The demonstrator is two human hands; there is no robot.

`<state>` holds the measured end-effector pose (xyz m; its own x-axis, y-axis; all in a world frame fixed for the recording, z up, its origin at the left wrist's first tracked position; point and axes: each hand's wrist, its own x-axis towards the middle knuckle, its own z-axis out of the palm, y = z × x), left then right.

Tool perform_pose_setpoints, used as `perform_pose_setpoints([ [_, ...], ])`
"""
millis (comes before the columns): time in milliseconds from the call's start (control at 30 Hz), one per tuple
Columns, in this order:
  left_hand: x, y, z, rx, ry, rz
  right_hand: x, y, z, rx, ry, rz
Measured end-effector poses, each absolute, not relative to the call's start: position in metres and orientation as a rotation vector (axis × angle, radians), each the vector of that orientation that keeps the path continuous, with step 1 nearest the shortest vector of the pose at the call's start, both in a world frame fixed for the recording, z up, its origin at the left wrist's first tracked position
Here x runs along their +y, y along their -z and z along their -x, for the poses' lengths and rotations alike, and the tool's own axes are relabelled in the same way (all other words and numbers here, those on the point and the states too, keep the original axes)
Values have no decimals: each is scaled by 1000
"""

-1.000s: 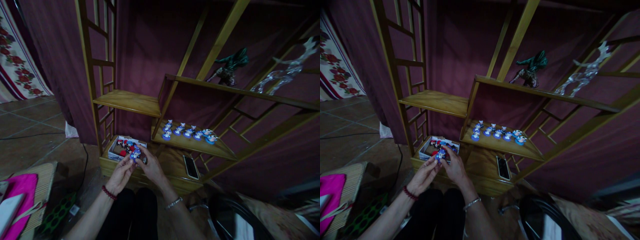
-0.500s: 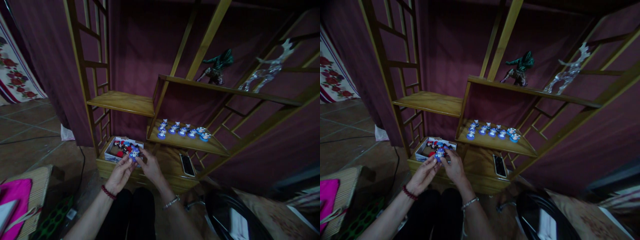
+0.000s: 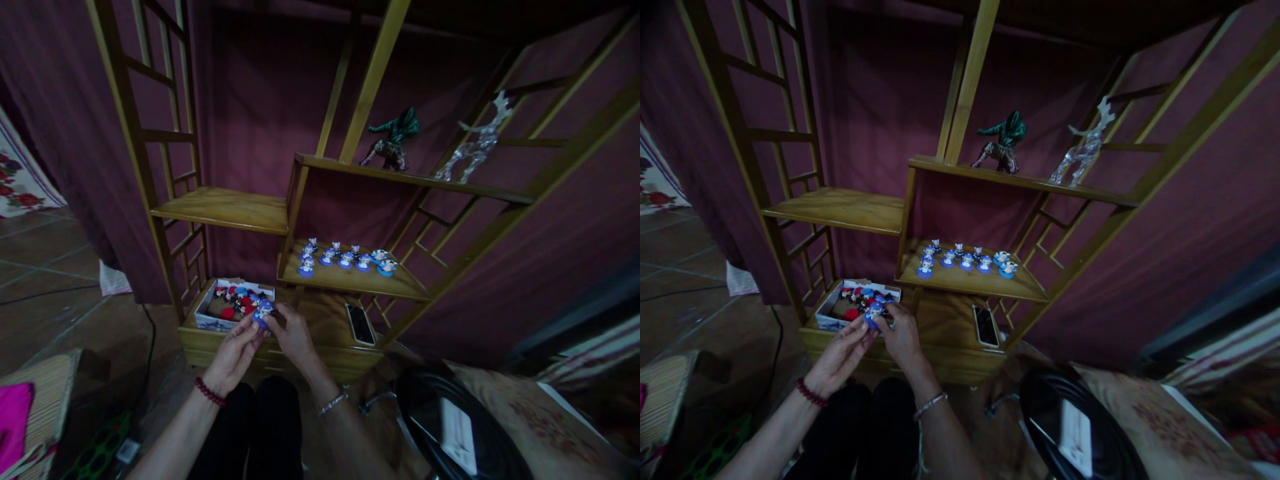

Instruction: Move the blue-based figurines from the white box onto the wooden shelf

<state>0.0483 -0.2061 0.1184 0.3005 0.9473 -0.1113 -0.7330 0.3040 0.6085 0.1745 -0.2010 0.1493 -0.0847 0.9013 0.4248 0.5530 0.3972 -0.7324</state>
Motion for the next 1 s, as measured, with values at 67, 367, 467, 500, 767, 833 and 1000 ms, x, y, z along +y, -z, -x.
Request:
perform_pose_setpoints([
  [67, -207, -120, -51, 502, -1169, -506, -202, -149, -177, -1758, -458, 1293],
  [367, -211, -125, -65, 521, -1151, -499, -210, -149, -190, -1750, -417, 1367],
  [467, -210, -124, -72, 512, -1140, -497, -212, -149, -195, -1729, -434, 1359],
  [500, -210, -124, -74, 510, -1135, -502, -213, -149, -197, -1715, -436, 1357],
  [767, -208, -130, -93, 538, -1106, -557, -217, -149, -213, -1653, -408, 1383],
  [833, -206, -130, -98, 544, -1100, -573, -217, -149, -218, -1643, -387, 1386],
  [1000, -201, -133, -115, 577, -1119, -552, -214, -148, -234, -1605, -339, 1401],
])
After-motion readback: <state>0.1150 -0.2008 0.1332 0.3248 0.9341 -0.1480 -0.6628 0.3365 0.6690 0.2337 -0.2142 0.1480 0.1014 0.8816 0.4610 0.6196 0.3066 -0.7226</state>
